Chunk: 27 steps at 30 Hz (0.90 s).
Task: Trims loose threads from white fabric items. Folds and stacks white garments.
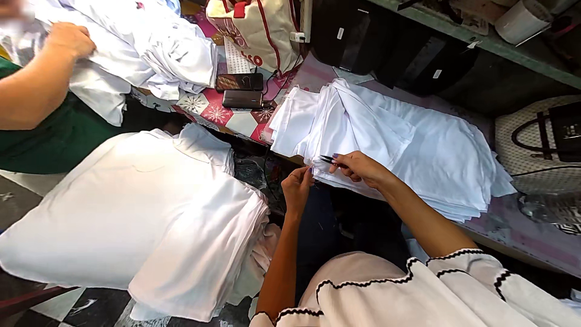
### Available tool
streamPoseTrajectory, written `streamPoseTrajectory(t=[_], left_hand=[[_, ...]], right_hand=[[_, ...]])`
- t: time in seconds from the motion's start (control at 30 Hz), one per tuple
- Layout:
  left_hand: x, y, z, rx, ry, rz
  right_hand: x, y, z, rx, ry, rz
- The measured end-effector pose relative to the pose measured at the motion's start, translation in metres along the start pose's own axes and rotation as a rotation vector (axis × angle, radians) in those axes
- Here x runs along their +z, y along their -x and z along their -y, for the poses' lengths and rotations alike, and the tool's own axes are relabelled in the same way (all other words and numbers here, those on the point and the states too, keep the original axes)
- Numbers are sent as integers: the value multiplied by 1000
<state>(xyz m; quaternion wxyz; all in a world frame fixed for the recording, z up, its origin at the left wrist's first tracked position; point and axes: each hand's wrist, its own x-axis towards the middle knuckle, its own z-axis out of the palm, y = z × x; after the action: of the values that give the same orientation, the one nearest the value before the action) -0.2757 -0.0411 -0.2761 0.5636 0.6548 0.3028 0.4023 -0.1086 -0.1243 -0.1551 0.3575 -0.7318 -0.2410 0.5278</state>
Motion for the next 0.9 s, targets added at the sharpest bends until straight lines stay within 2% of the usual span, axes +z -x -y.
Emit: streamPoseTrajectory(t=[0.1,0.3,0.77,0.83,0.9], left_hand=[[1,3,-3,70,-49,5],[5,6,-1,156,-132,-1],[-3,10,2,70,-98,-18],[-7,10,-1,3,-176,31],[-11,5,-7,-138,-299,141]], right_hand=[[8,-6,-5,55,54,35],[20,-23,-9,23,99,1],[21,-21,-14,54,147,-18],[25,-24,-15,51,157,-33],[26,-24,-15,52,167,-55]])
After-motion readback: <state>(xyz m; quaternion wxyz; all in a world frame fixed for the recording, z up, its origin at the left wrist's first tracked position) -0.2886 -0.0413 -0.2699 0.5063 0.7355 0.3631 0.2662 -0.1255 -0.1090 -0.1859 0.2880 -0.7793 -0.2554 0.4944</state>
